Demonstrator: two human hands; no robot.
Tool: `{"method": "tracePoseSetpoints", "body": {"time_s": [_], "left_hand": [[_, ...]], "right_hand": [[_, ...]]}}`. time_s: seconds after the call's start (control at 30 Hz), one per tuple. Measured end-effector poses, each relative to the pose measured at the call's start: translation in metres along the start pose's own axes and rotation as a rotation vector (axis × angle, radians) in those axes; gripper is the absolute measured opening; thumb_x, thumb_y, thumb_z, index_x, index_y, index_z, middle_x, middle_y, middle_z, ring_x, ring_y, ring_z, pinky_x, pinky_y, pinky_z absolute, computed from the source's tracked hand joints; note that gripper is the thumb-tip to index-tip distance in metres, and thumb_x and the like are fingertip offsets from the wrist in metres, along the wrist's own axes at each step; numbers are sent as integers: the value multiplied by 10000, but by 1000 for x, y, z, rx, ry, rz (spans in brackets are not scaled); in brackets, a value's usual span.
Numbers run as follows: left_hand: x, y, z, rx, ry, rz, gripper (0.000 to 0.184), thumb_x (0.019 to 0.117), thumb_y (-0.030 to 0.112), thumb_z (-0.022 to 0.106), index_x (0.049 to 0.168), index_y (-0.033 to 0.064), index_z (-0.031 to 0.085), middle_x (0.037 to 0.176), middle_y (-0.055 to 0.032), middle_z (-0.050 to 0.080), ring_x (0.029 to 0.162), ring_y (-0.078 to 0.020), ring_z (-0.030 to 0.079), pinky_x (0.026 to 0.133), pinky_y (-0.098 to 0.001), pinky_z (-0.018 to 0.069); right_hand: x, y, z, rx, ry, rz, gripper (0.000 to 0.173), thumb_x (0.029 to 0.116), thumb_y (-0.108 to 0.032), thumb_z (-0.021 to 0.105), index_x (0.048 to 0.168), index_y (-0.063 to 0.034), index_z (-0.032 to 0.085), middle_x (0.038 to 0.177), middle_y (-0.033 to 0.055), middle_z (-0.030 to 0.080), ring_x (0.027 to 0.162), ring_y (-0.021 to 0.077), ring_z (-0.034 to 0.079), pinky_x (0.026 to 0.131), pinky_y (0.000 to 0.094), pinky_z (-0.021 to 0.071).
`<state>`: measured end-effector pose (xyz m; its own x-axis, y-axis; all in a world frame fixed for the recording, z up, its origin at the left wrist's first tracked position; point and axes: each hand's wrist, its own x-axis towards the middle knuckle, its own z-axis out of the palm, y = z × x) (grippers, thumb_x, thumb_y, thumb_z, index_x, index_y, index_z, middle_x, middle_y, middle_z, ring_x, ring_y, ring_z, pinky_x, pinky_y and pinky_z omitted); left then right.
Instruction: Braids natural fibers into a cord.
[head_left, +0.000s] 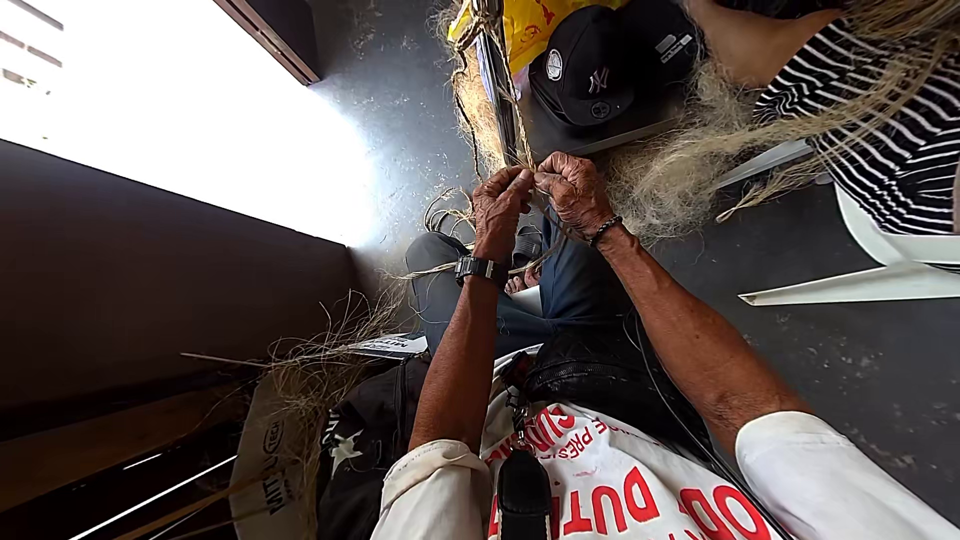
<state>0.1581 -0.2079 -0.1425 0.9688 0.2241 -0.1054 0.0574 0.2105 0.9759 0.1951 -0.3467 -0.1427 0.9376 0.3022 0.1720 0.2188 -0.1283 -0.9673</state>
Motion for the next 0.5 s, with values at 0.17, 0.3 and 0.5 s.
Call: {"method": "tracePoseSetpoints", "body": {"time_s": [0.17,0.3,0.5], "left_hand": [[7,6,-4,-55,-4,-55,100,995,54,622,941,19,698,754,-32,669,601,-80,580,569,-230,512],[2,8,-7,-63,-37,-125,81,996,71,627,996,36,699,835,-43,694,688,-105,640,608,-253,552],[2,13,-4,23,71,-63,60,919,0,687,864,9,708,707,-30,677,541,-61,551,514,-209,467]], "right_hand": [[1,-1,2,16,-6,-12,114,974,-56,595,871,-34,641,669,-24,535,541,23,449,535,212,397],[0,0,2,92,-21,9,120,986,-44,579,874,-29,619,640,-19,517,502,39,443,494,216,399],[0,-3,4,13,-20,-21,103,984,-36,597,904,-7,656,727,8,625,648,28,575,652,207,493]]}}
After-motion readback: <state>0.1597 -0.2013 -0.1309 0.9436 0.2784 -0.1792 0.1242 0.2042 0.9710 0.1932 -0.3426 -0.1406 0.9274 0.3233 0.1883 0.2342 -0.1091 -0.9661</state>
